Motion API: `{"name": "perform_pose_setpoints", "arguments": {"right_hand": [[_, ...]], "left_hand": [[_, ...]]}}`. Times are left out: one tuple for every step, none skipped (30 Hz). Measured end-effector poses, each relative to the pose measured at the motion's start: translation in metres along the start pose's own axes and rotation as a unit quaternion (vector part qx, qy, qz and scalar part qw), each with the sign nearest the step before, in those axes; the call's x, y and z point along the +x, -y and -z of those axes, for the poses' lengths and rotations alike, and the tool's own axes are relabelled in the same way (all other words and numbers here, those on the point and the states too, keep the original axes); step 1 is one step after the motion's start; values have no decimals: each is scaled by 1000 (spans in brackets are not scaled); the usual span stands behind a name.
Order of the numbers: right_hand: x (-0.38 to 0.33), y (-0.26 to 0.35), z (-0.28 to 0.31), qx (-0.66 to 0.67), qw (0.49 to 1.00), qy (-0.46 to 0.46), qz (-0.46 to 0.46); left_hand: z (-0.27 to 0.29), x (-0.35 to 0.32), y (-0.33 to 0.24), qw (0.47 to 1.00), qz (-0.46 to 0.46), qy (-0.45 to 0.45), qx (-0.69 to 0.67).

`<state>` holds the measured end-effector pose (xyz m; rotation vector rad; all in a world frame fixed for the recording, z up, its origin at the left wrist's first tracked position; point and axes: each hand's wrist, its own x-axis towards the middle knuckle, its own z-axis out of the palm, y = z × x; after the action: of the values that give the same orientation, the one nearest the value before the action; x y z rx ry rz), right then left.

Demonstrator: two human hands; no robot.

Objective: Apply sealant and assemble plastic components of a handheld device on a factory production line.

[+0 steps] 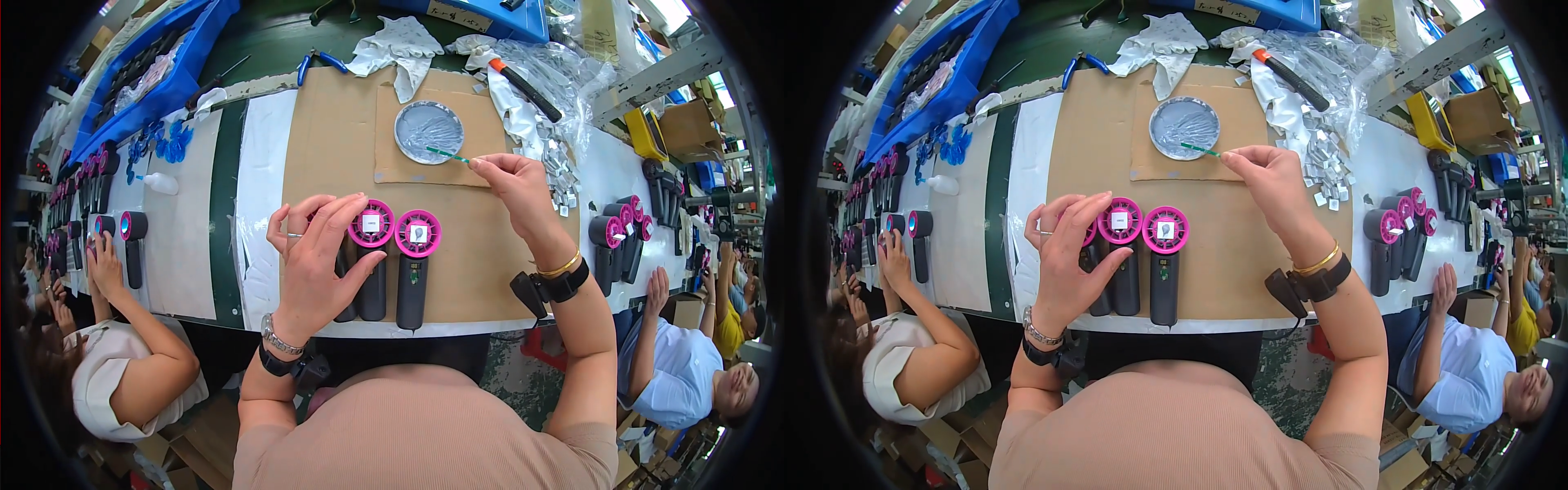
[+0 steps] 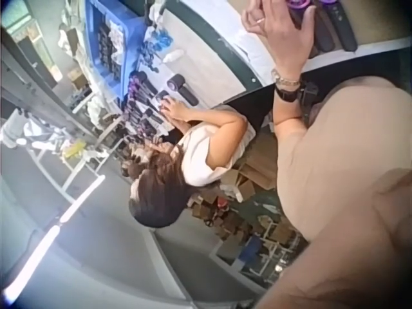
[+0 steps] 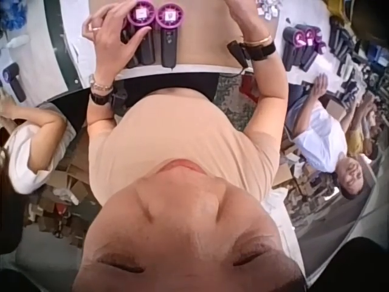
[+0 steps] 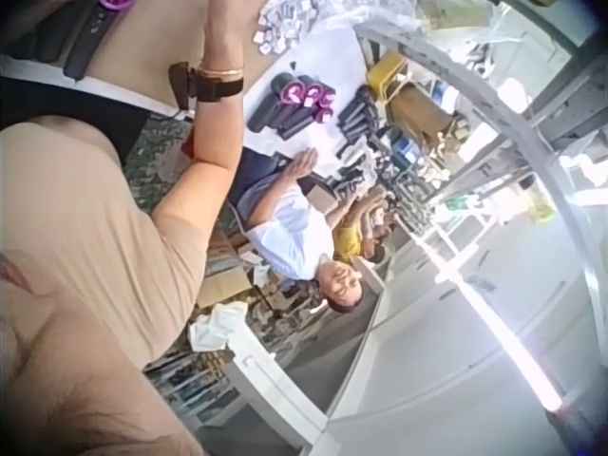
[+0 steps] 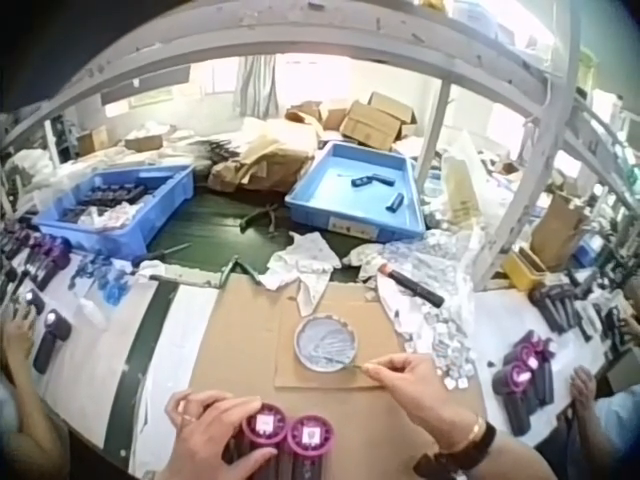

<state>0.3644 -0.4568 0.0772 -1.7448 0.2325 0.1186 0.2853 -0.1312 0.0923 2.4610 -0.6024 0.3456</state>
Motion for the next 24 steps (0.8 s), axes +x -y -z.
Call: {"name": "perform_pose_setpoints", "arguments": {"right_hand": [[1, 0, 0, 18, 1000, 8, -11], [1, 1, 1, 36, 999, 16, -22], [1, 1, 1, 36, 999, 16, -22], [0, 2, 2, 45, 998, 14, -29], [-2, 4, 4, 54, 998, 11, -37], [-2, 6, 4, 63, 997, 11, -44], [-4, 9, 5, 63, 997, 12, -43], [-6, 15, 6, 82, 996, 8, -33], [-9, 19, 7, 101, 995, 4, -23], [-10, 21, 7, 119, 993, 0, -14], [-12, 20, 8, 119, 993, 0, -13], [-14, 16, 8, 69, 997, -30, 29], [-15, 11, 8, 20, 995, -60, 71], [-15, 7, 8, -30, 989, -89, 112], [-16, 5, 9, -31, 989, -89, 112], [-16, 4, 10, -21, 993, -82, 87], [-16, 4, 11, -11, 995, -76, 62], [-16, 4, 13, -2, 997, -69, 36], [-15, 5, 16, -2, 997, -68, 37], [-15, 9, 20, 26, 997, -60, 34], [-14, 13, 23, 55, 997, -51, 31], [-14, 17, 24, 84, 995, -43, 28], [-15, 22, 25, 84, 995, -42, 29], [-16, 27, 25, 103, 994, -36, 23]], "left_hand": [[0, 0, 0, 1000, 0, 0, 1], [0, 0, 0, 1000, 0, -1, 3], [0, 0, 0, 1000, 0, -2, 5], [-1, 0, 0, 1000, 0, -3, 6], [-1, 0, 0, 1000, -1, -4, 6], [-1, 0, 0, 1000, -1, -3, 8], [0, -1, 0, 1000, 0, -3, 10], [0, -2, 1, 1000, 1, -3, 11], [0, -2, 0, 1000, 1, -4, 12], [0, -2, 0, 1000, 2, -5, 14], [0, -2, -1, 1000, 2, -5, 13], [0, -1, -2, 1000, 2, -5, 13], [0, -1, -2, 1000, 2, -6, 13], [-1, 0, -2, 1000, 2, -5, 11], [-1, 0, -2, 1000, 2, -3, 9], [-1, 0, -1, 1000, 2, -3, 8], [-1, 0, -1, 1000, 4, -4, 8], [0, 1, -1, 1000, 3, -7, 5], [0, 1, -2, 1000, 3, -10, 2], [0, 0, -2, 1000, 2, -13, -1], [-1, -1, -2, 1000, 3, -14, 0], [-2, -1, -1, 1000, 3, -16, 2], [-3, -2, -1, 1000, 2, -19, 3], [-4, -2, 0, 1000, 2, -22, 4]]}}
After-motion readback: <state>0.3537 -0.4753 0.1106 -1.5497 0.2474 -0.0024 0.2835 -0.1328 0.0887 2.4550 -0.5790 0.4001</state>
